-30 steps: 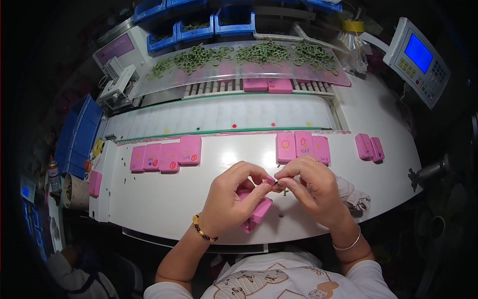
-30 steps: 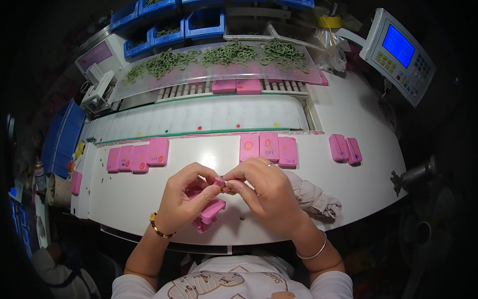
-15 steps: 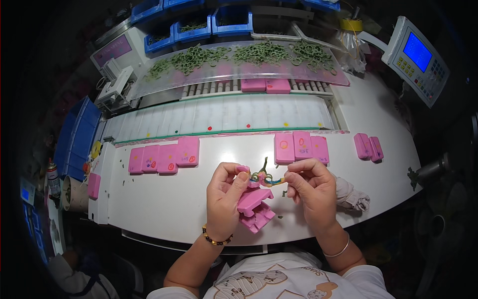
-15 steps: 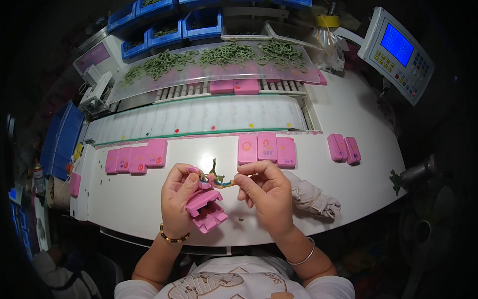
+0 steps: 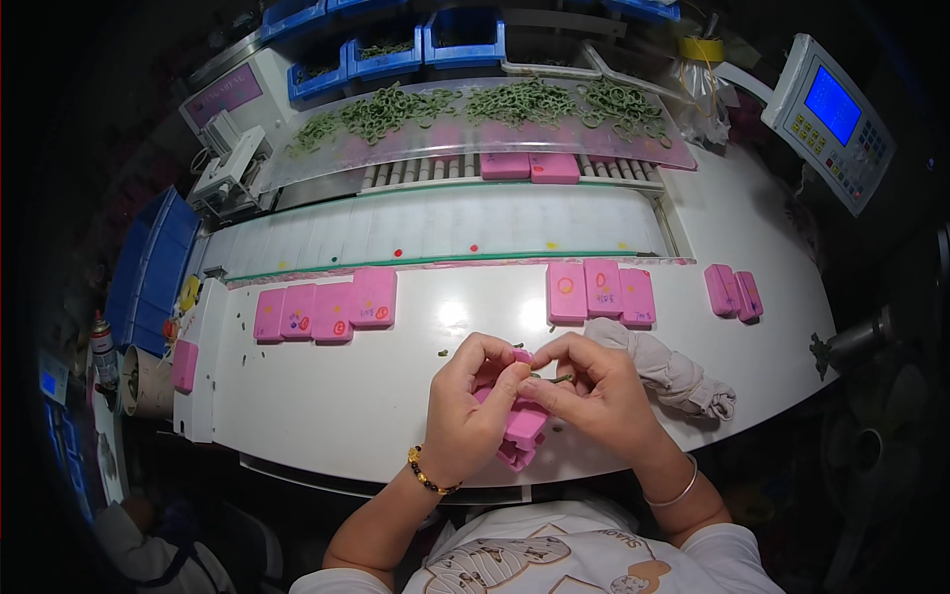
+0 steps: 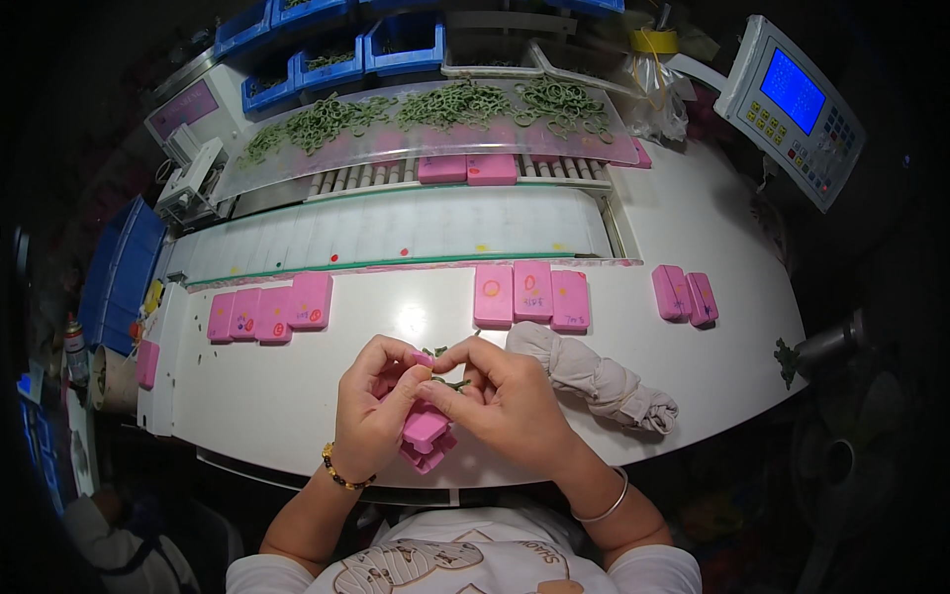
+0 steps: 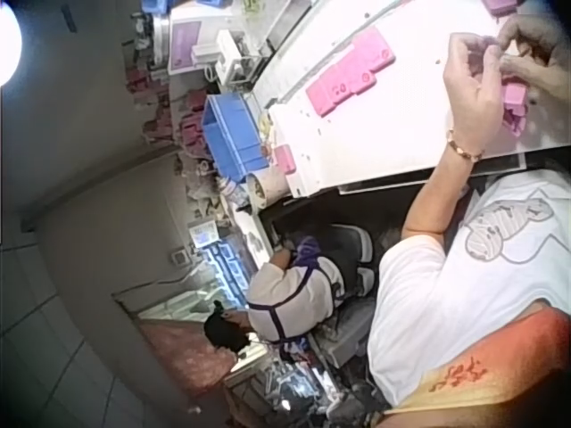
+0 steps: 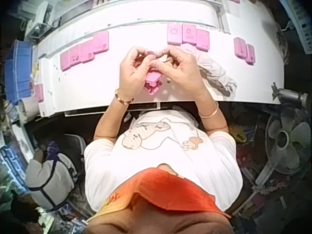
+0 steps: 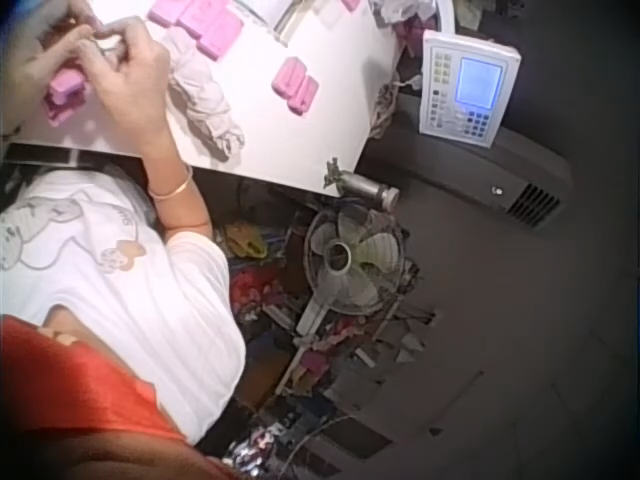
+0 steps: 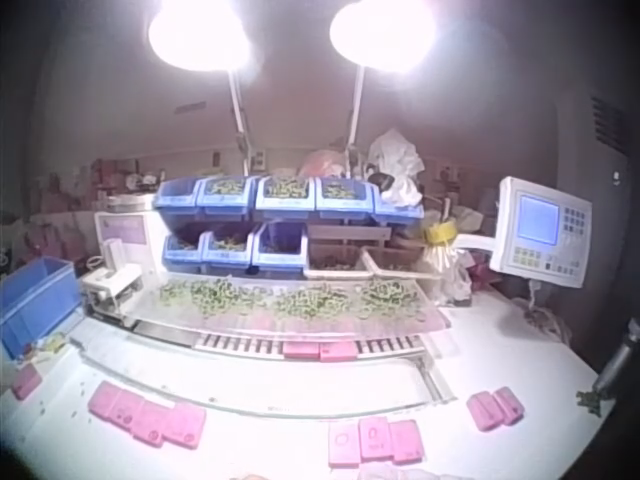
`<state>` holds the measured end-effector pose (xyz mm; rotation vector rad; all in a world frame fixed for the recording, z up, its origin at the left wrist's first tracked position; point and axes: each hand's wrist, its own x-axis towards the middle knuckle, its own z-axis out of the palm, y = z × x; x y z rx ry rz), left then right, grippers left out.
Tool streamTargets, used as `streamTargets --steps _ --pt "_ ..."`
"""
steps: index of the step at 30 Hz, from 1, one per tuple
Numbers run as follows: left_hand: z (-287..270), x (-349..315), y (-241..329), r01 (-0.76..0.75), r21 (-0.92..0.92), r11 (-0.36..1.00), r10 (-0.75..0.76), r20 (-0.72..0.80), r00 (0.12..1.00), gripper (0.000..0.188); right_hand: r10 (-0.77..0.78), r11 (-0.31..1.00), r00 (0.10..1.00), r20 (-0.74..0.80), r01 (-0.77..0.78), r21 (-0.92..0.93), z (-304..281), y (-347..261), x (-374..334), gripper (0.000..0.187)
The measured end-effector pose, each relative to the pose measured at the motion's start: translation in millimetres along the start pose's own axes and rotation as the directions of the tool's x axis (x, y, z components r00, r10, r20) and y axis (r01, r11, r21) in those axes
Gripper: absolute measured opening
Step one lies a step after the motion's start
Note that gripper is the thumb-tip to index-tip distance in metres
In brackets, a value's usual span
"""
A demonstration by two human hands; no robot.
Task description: Assembling small toy figurines by placing them into pink plastic containers, adding accessories, and wiping them clean with a cloth at a production station.
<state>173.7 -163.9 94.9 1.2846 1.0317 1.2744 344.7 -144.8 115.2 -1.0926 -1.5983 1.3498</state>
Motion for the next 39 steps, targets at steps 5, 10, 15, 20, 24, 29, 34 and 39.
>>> streamTargets --steps 5,10,15,20,24,29,34,39 --pt "-3.2 0.3 -3.8 0.099 -0.157 0.983 -0.095 0.033 0.995 0.011 -0.016 0.992 1.0 -0.004 0.015 -0.128 3.7 1.6 -0.7 0.016" --pt "0.9 0.1 -0.9 0.109 -0.225 0.968 -0.105 0.032 0.994 0.011 -0.067 0.998 0.99 -0.124 0.065 -0.015 10.8 11.1 -2.4 0.01" --pt "-0.7 -0.8 -3.1 0.178 -0.278 0.944 -0.169 0.055 0.984 0.015 -0.004 0.996 0.988 -0.154 0.018 0.088 12.7 11.5 -4.5 0.006" --pt "1.1 -2.5 -5.2 0.263 -0.39 0.883 -0.229 0.132 0.964 0.015 0.031 0.951 0.98 -0.195 0.031 0.307 13.0 16.9 -2.3 0.007" --pt "0.0 -4.6 -5.3 0.234 -0.366 0.901 -0.217 0.087 0.972 0.014 0.095 0.946 0.992 -0.083 -0.064 0.318 8.7 10.2 -2.9 0.009" --pt "-1.5 -3.0 -7.3 0.169 -0.411 0.896 -0.173 0.026 0.985 0.014 0.157 0.873 0.987 -0.012 -0.134 0.469 3.7 18.9 -4.1 0.012" --pt "1.8 -3.7 -8.3 0.142 -0.402 0.904 -0.146 0.02 0.989 0.013 0.154 0.865 0.978 -0.14 -0.065 0.497 13.3 20.4 -6.3 0.012" --pt "7.5 -8.3 -7.9 0.093 -0.338 0.937 -0.099 0.001 0.995 0.013 0.155 0.827 0.957 -0.244 0.009 0.562 20.7 21.9 -6.3 0.013"
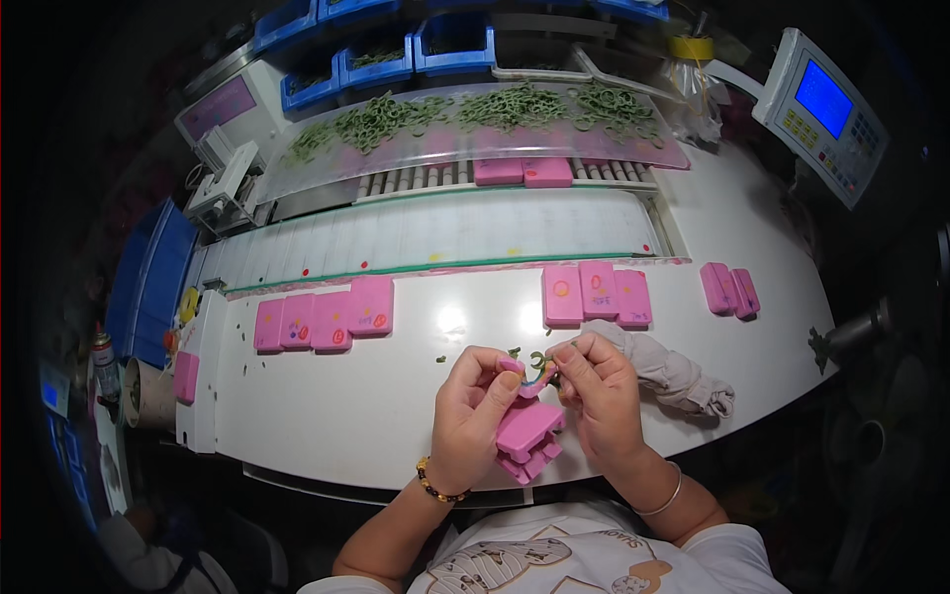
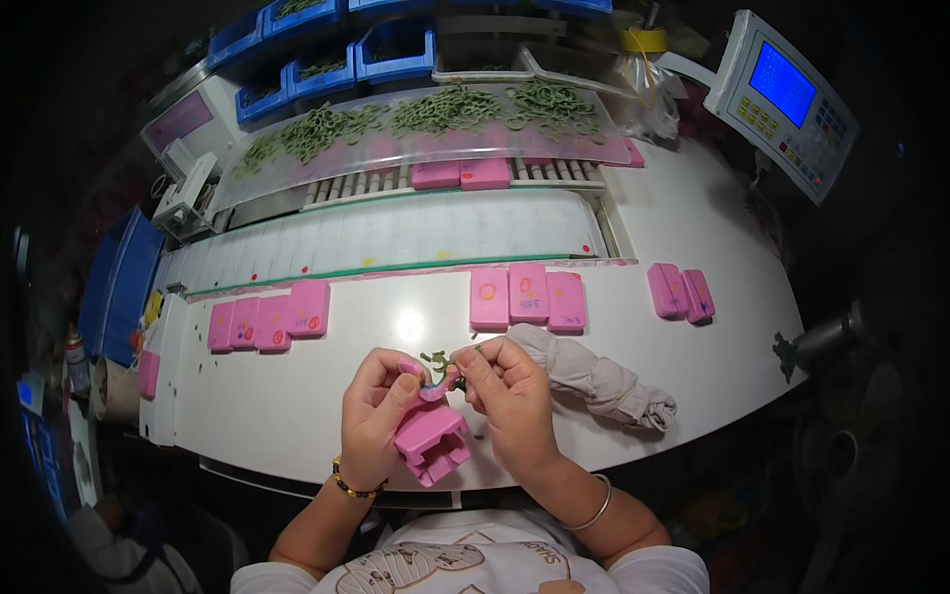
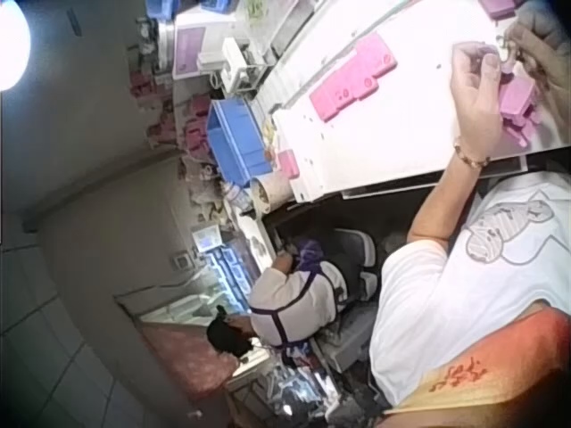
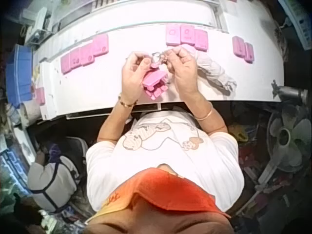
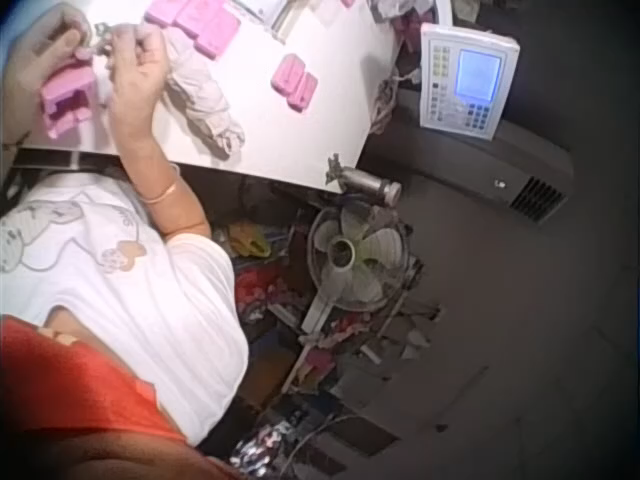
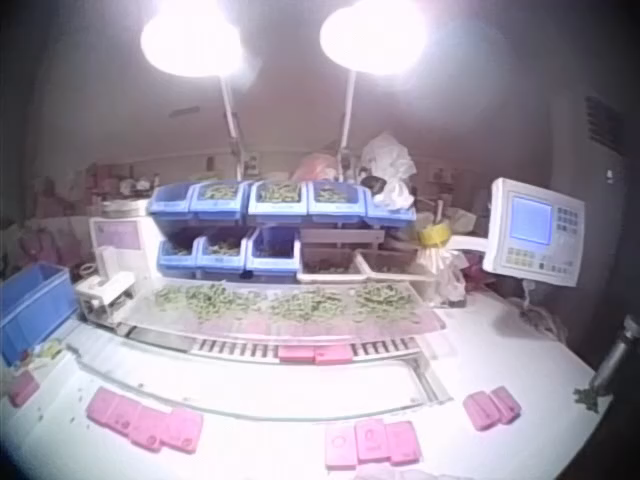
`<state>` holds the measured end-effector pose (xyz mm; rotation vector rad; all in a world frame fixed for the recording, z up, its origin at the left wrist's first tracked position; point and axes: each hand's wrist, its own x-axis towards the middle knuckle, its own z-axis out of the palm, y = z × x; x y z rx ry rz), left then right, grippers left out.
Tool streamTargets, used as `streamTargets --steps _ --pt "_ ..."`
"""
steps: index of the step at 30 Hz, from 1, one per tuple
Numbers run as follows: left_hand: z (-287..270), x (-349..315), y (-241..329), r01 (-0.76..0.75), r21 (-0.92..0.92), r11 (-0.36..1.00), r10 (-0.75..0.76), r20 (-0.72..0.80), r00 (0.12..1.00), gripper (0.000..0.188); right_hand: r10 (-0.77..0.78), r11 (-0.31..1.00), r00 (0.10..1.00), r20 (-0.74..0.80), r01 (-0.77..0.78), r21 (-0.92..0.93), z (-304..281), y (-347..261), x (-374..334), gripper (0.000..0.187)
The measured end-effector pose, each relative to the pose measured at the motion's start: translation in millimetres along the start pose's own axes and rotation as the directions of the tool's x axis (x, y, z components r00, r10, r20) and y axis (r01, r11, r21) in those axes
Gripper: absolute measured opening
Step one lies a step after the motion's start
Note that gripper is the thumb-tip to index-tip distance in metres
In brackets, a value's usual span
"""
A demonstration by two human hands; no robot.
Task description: Assembling small toy figurines by placing them into pink plastic containers, adding accessories, and wiping them clean with a cloth at a production station.
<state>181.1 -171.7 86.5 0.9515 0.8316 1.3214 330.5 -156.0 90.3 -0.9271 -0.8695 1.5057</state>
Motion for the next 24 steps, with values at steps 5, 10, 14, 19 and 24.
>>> streamTargets --steps 5,10,14,19,24 --pt "1.7 -6.4 -2.3 -0.126 0.184 0.975 0.103 0.132 0.986 0.01 -0.015 0.981 0.99 -0.14 0.041 0.188 -3.0 2.9 8.4 0.016" --pt "-9.3 7.9 15.4 0.118 0.461 0.88 -0.175 0.081 0.981 0.014 0.012 0.992 0.998 -0.06 -0.004 0.126 -7.5 -13.1 10.5 0.013" --pt "-20.9 19.2 30.6 0.086 0.835 0.543 -0.379 0.152 0.913 0.024 -0.136 0.989 0.991 0.004 0.135 -0.066 -11.8 -16.5 11.0 0.012" --pt "-9.8 15.9 38.6 -0.001 0.763 0.647 -0.162 0.139 0.977 0.034 -0.139 0.978 0.99 0.03 0.142 -0.151 -9.9 -18.3 9.2 0.011" --pt "4.6 15.4 36.1 0.161 0.256 0.953 -0.208 0.167 0.964 0.028 -0.091 0.974 0.99 0.112 0.112 -0.197 -7.7 -15.6 4.6 0.011"
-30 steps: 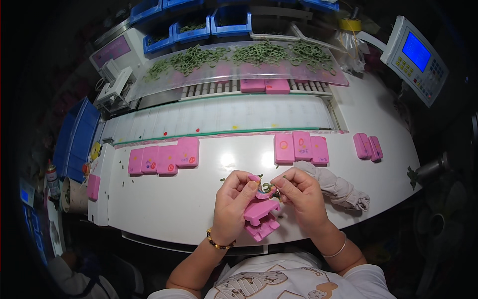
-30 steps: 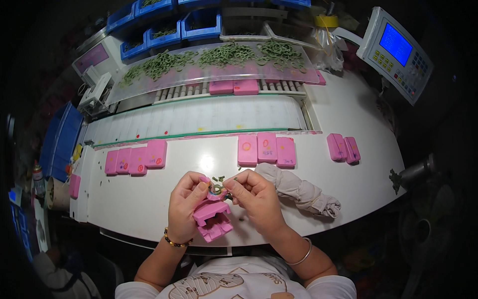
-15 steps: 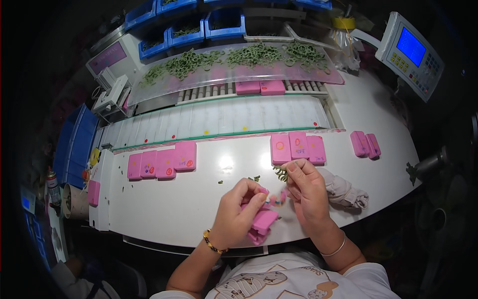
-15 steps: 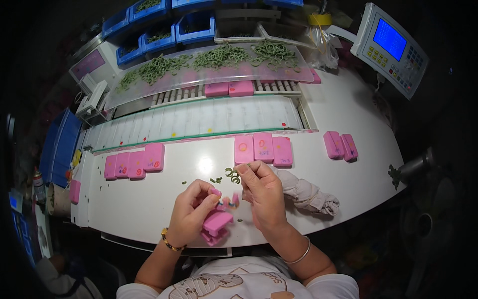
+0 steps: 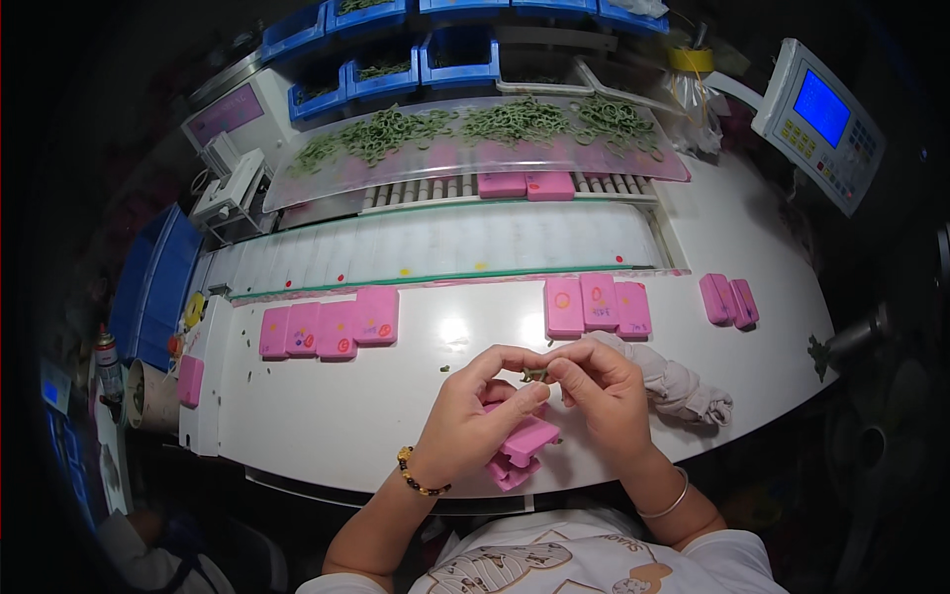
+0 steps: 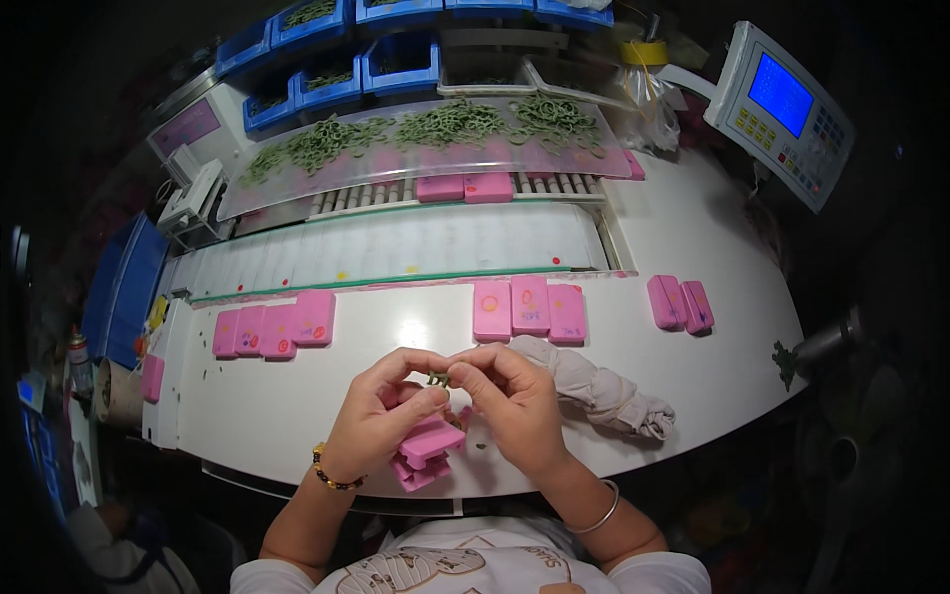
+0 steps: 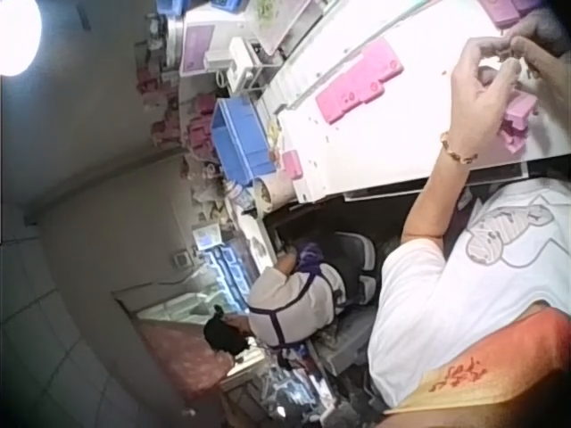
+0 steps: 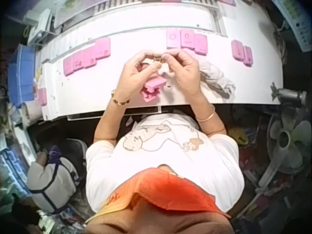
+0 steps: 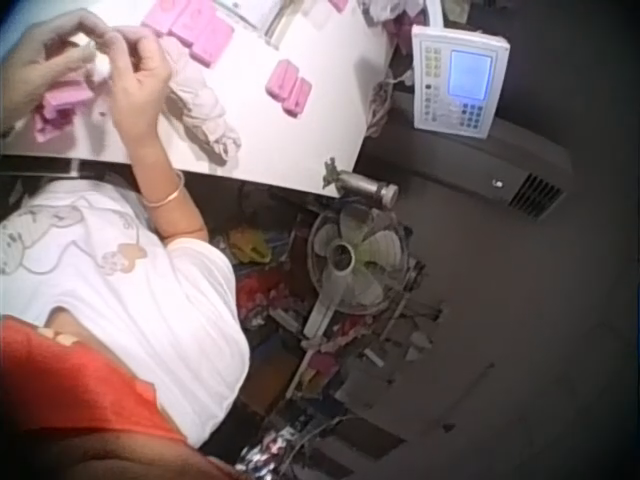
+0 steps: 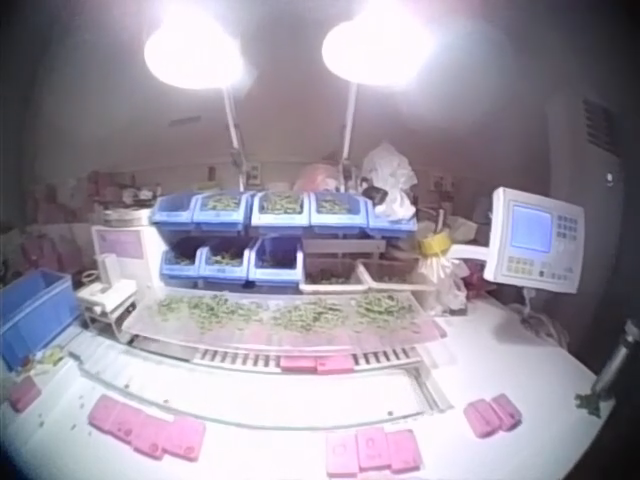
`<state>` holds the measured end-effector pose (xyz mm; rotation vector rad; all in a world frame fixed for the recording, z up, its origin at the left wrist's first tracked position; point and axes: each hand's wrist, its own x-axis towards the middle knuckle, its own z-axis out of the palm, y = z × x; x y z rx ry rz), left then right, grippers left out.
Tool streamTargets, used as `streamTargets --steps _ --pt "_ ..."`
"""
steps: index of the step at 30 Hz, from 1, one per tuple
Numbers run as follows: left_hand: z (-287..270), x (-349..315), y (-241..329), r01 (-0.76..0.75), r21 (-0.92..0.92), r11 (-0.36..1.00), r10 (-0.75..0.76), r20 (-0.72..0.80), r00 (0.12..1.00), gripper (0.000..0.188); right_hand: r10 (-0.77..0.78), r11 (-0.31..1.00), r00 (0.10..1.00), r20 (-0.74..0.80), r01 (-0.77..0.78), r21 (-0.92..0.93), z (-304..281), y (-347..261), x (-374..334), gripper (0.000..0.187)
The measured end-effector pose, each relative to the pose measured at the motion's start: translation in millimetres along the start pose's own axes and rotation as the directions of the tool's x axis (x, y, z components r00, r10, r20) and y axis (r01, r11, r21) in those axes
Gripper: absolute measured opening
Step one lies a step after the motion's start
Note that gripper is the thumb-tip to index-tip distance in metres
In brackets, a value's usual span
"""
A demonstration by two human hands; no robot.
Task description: Assembling small toy figurines by placing them into pink plastic containers, adding accessories, and wiping them clean with a cloth at a production station.
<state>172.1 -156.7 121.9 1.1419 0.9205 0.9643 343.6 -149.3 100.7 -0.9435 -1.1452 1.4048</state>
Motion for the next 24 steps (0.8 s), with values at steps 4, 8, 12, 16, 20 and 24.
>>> streamTargets --steps 4,8,12,16,20,24 --pt "-5.9 0.1 -13.7 -0.07 0.019 0.997 0.071 -0.052 0.996 0.014 -0.269 0.919 0.957 0.112 0.29 -0.269 1.5 0.9 0.6 0.013" --pt "-6.0 -0.7 -13.6 -0.113 0.139 0.984 0.13 -0.12 0.984 0.01 -0.43 0.732 0.883 0.189 0.464 -0.499 -0.5 -3.5 1.2 0.019" --pt "-8.8 -1.8 -9.9 -0.187 0.402 0.896 0.247 -0.103 0.964 0.006 -0.504 0.523 0.826 0.253 0.525 -0.671 1.3 -8.0 1.1 0.023" --pt "-8.1 -1.0 -2.9 -0.319 0.607 0.728 0.432 -0.044 0.901 0.006 -0.557 0.236 0.733 0.39 0.59 -0.772 -4.4 -12.8 4.1 0.028" --pt "-7.5 -3.7 2.3 -0.335 0.689 0.643 0.452 0.011 0.892 0.007 -0.519 0.028 0.652 0.553 0.66 -0.751 -6.3 -18.4 8.0 0.023" --pt "-8.3 -3.2 0.4 -0.39 0.758 0.523 0.491 0.106 0.864 0.009 -0.45 -0.105 0.579 0.68 0.722 -0.684 -11.6 -17.1 9.7 0.019"
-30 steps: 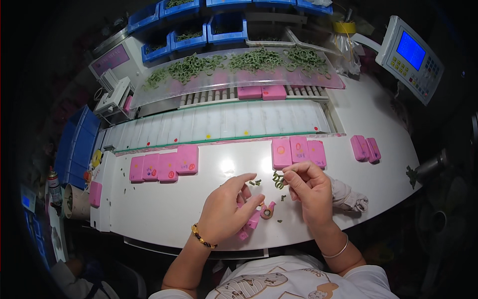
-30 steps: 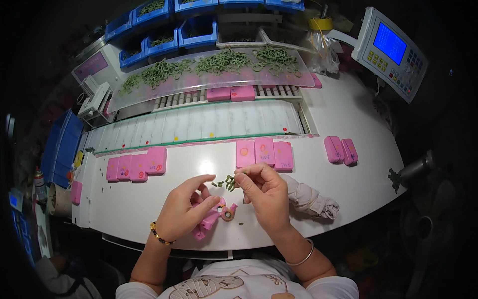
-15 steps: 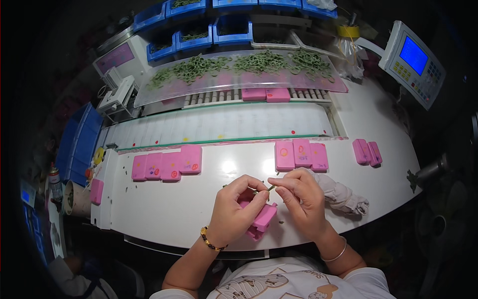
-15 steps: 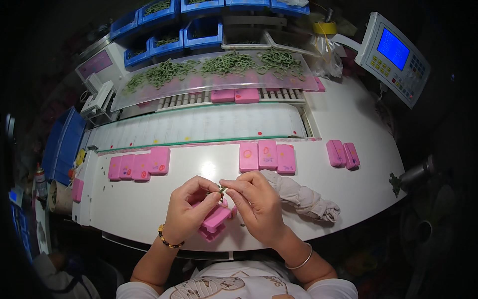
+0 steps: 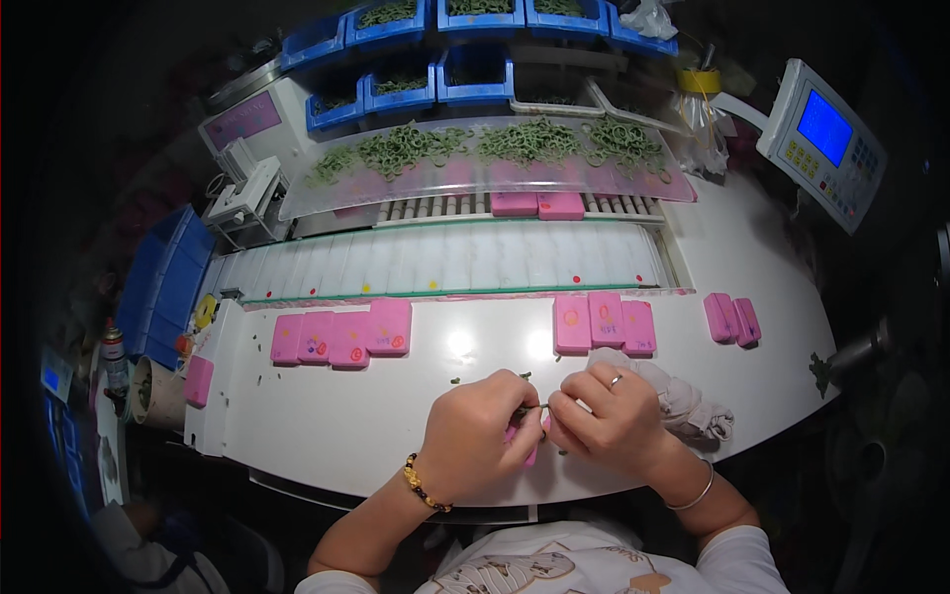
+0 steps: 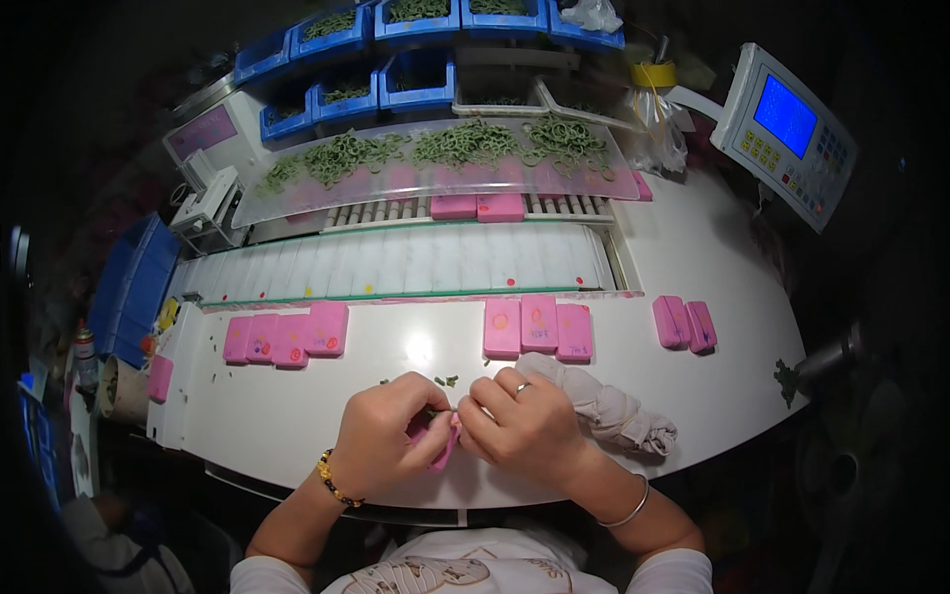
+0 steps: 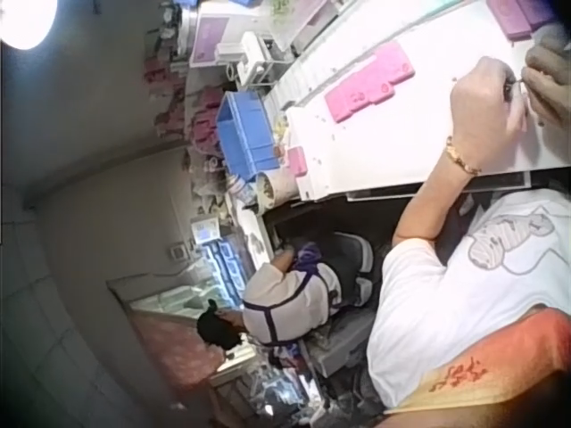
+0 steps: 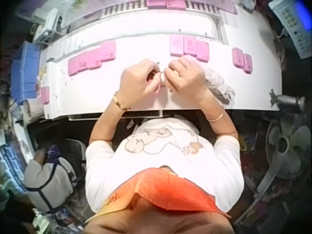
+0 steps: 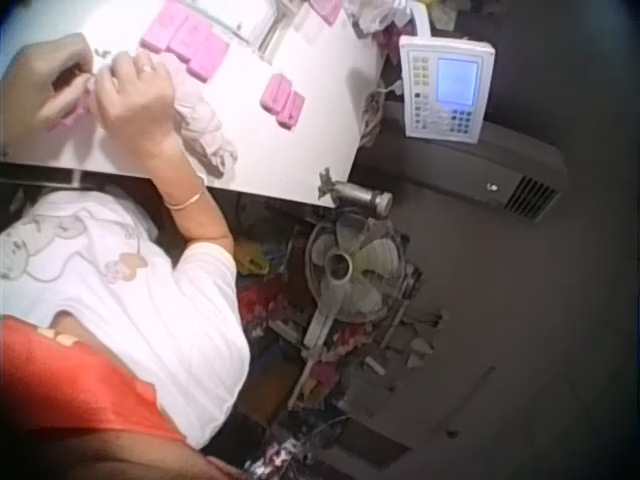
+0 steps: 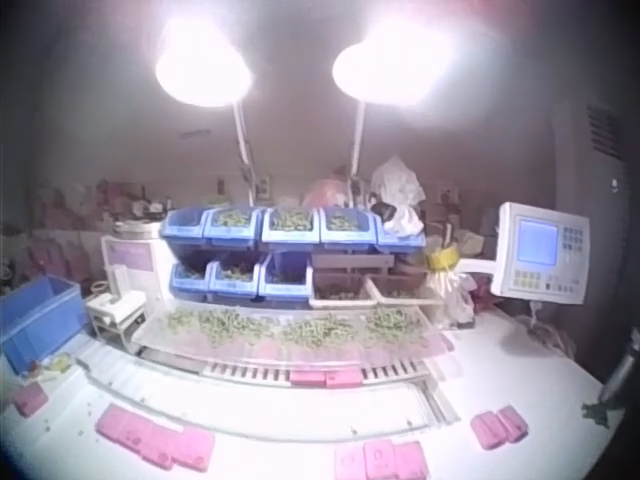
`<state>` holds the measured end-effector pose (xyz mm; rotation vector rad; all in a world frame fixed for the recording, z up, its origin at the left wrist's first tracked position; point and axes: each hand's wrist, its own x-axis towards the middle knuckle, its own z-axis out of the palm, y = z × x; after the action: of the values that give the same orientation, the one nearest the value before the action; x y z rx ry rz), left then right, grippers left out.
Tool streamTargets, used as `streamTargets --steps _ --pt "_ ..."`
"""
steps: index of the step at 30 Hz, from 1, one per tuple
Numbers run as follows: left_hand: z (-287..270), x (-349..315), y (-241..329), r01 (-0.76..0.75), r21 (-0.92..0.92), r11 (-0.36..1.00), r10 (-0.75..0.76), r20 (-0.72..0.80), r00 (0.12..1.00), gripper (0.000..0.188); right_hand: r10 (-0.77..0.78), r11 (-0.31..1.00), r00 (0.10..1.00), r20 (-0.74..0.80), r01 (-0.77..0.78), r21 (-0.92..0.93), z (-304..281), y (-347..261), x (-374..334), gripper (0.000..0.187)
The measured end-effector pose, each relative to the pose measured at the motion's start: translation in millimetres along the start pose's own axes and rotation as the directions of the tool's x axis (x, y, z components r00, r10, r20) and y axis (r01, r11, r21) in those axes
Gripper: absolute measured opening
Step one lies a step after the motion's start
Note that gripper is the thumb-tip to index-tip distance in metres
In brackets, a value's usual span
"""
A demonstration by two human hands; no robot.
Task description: Assembling small toy figurines by placing them into pink plastic containers, adding accessories, and wiping them clean with a cloth at a production station.
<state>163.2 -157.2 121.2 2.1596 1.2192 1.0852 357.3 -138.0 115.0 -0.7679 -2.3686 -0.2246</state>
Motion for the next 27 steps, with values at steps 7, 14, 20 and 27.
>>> streamTargets --steps 7,14,20,27 --pt "4.0 -0.5 -1.7 -0.317 0.241 0.917 0.335 -0.034 0.942 0.018 0.264 0.888 0.964 -0.028 -0.231 0.398 9.6 -6.0 -2.7 0.012" --pt "-19.3 21.8 -10.1 -0.521 0.37 0.769 0.522 0.106 0.846 0.015 0.434 -0.434 0.634 0.64 -0.476 0.765 2.6 11.2 -8.2 0.021" --pt "-73.2 93.8 -61.2 0.641 -0.018 0.767 -0.413 0.751 0.516 0.014 0.622 0.001 0.599 0.503 -0.644 0.765 -10.7 13.1 -20.8 0.011" --pt "-135.9 212.4 -81.7 0.282 -0.793 0.54 -0.474 -0.01 0.88 0.043 0.595 0.44 0.726 0.345 -0.653 0.617 -11.8 -6.7 -8.2 0.006"
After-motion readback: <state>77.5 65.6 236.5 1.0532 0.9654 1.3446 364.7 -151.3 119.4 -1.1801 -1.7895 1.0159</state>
